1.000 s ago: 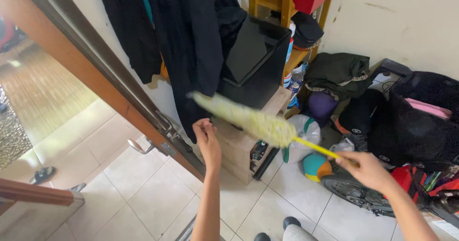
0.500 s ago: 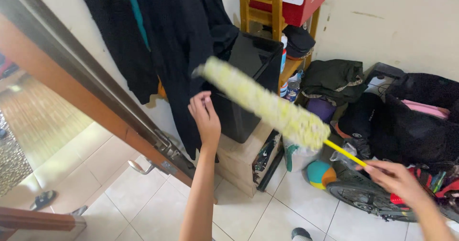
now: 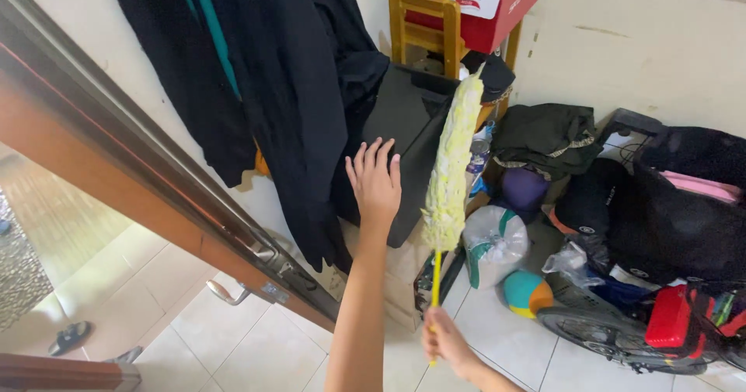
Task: Dusting off table, boxes, shelves, and small computer equipment with a feather duster.
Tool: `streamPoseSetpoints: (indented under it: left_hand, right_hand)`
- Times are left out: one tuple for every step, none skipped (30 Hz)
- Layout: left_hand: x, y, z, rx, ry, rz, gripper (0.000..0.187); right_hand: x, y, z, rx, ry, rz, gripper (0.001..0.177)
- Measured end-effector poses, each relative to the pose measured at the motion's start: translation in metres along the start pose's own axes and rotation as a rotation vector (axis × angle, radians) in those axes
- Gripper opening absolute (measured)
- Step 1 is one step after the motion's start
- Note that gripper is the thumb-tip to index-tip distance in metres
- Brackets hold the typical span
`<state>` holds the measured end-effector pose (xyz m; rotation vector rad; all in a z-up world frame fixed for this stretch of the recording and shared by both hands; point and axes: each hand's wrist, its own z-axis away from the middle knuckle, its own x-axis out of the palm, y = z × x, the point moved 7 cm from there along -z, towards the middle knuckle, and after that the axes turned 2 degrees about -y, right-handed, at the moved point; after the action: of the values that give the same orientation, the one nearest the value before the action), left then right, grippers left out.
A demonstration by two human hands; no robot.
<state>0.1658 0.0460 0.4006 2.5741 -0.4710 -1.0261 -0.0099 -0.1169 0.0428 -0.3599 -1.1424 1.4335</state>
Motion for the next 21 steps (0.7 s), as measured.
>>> streamPoseSetpoints:
  left_hand:
    - [0.0, 0.0, -0.001, 0.019, -0.02, -0.005, 0.036]
    - [-0.001, 0.001, -0.001, 0.038, -0.041, -0.01, 0.038]
    - [-0.001, -0.001, -0.002, 0.041, -0.04, -0.012, 0.038]
    - [0.002, -0.003, -0.003, 0.034, -0.074, -0.005, 0.038]
    - [0.004, -0.004, -0.002, 0.021, -0.107, 0.004, 0.038]
    - [0.005, -0.005, -0.002, 0.019, -0.105, 0.002, 0.038]
    - [0.009, -0.009, -0.004, 0.013, -0.156, -0.004, 0.039]
    - [0.013, -0.012, -0.006, 0.007, -0.206, -0.011, 0.041]
    - [0.012, -0.012, -0.007, 0.007, -0.199, -0.016, 0.041]
    - [0.014, -0.013, -0.008, -0.014, -0.232, -0.011, 0.043]
    - [0.018, -0.015, -0.007, -0.037, -0.265, -0.005, 0.044]
    - [0.018, -0.016, -0.008, -0.041, -0.259, -0.01, 0.044]
    - [0.019, -0.016, -0.007, -0.046, -0.274, -0.021, 0.045]
    - [0.021, -0.017, -0.006, -0.051, -0.288, -0.032, 0.045]
    - [0.02, -0.018, -0.006, -0.055, -0.282, -0.037, 0.045]
    - [0.02, -0.018, -0.007, -0.055, -0.278, -0.02, 0.044]
    - [0.02, -0.017, -0.006, -0.059, -0.277, -0.002, 0.044]
    - [0.017, -0.016, -0.005, -0.067, -0.273, -0.006, 0.044]
    - [0.016, -0.016, -0.007, -0.068, -0.272, -0.004, 0.043]
    - [0.015, -0.015, -0.01, -0.068, -0.272, -0.003, 0.043]
    - [0.015, -0.016, -0.007, -0.077, -0.272, -0.007, 0.043]
  right_hand:
    - [0.024, -0.007, -0.002, -0.001, -0.085, -0.055, 0.04]
    - [0.048, -0.014, -0.004, -0.001, -0.171, -0.109, 0.036]
    - [0.06, -0.01, -0.02, -0.003, -0.173, -0.111, 0.036]
    - [0.081, -0.016, -0.033, -0.122, -0.328, -0.229, 0.036]
    - [0.097, -0.023, -0.041, -0.24, -0.48, -0.345, 0.036]
    - [0.108, -0.028, -0.035, -0.238, -0.483, -0.343, 0.036]
    - [0.118, -0.033, -0.034, -0.208, -0.441, -0.341, 0.031]
    - [0.129, -0.038, -0.033, -0.179, -0.399, -0.339, 0.032]
    - [0.139, -0.048, -0.025, -0.18, -0.408, -0.336, 0.032]
    - [0.146, -0.055, -0.02, -0.137, -0.345, -0.335, 0.044]
    - [0.151, -0.06, -0.014, -0.092, -0.281, -0.331, 0.062]
    - [0.149, -0.055, -0.004, -0.09, -0.288, -0.328, 0.062]
    - [0.142, -0.038, 0.006, 0.067, -0.199, -0.222, 0.06]
    - [0.132, -0.022, 0.018, 0.224, -0.111, -0.114, 0.06]
    - [0.106, 0.018, -0.031, 0.224, -0.119, -0.108, 0.06]
    - [0.081, 0.069, -0.061, 0.253, -0.173, -0.258, 0.06]
    - [0.058, 0.13, -0.068, 0.287, -0.225, -0.409, 0.062]
    - [0.078, 0.078, -0.057, 0.293, -0.23, -0.403, 0.062]
    - [0.104, 0.023, -0.035, 0.223, -0.283, -0.402, 0.059]
    - [0.127, -0.027, 0.001, 0.154, -0.338, -0.403, 0.057]
    - [0.143, -0.06, 0.017, 0.163, -0.341, -0.4, 0.057]
